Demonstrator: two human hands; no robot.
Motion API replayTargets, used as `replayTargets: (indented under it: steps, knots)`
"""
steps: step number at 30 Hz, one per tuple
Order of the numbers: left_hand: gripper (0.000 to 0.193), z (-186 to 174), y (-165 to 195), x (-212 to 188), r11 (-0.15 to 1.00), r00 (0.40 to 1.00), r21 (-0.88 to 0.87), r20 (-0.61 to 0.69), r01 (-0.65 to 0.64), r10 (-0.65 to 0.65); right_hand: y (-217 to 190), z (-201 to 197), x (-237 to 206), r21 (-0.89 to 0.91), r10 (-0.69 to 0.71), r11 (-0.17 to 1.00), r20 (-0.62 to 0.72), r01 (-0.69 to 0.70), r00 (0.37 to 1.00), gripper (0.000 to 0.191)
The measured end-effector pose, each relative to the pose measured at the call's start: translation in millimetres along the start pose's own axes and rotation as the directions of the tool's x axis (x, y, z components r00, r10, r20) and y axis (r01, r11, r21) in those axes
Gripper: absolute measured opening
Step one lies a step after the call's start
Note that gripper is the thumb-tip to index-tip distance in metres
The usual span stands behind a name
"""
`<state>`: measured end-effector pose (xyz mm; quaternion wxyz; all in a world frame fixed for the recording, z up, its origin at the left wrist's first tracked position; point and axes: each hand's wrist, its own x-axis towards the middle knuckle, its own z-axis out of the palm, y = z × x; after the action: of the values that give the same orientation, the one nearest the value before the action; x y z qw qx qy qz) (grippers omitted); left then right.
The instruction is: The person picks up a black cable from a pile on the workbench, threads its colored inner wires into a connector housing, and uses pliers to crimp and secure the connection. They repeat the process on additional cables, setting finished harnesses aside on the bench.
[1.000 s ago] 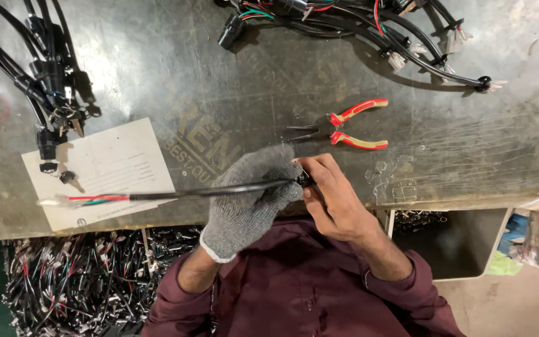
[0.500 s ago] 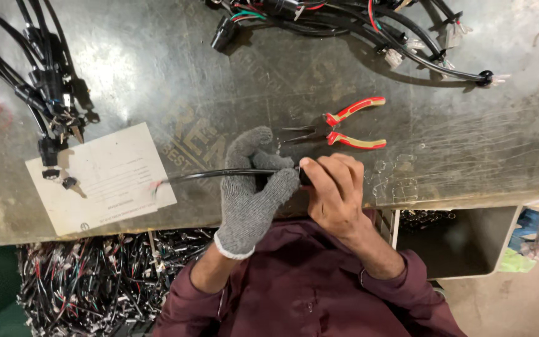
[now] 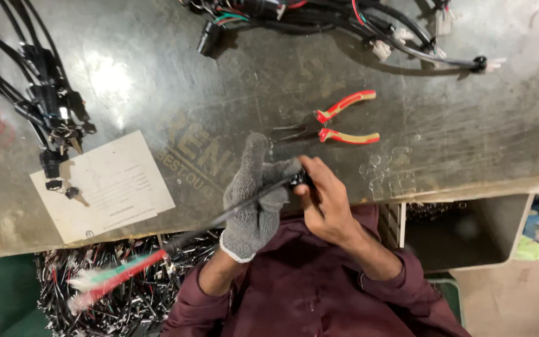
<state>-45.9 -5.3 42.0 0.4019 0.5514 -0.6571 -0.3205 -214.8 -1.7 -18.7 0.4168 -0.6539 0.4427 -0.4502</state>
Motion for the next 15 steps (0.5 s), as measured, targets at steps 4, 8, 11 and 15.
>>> replayTargets:
  steps: [4, 8, 11, 15]
  knots:
    - [0.046, 2, 1, -2, 0.987, 0.997, 0.139, -0.006, -0.076, 0.078, -1, 1, 0, 0.085, 0.071, 0.994, 0.004, -0.071, 0.997, 0.045]
    - [0.060, -5, -3, 1, 0.941, 0.968, -0.233, 0.007, 0.244, -0.249, -5, -2, 4, -0.053, 0.005, 0.999, 0.047, -0.002, 0.999, 0.048]
    - [0.070, -13, -7, 7, 0.905, 0.965, -0.335, 0.063, 0.262, -0.256, -7, -6, 8, -0.095, -0.024, 0.995, 0.071, 0.031, 0.997, 0.049]
    - [0.071, -16, -13, 17, 0.878, 0.951, -0.369, 0.170, 0.306, -0.260, -7, -6, 8, -0.090, 0.004, 0.996, 0.080, 0.003, 0.997, 0.047]
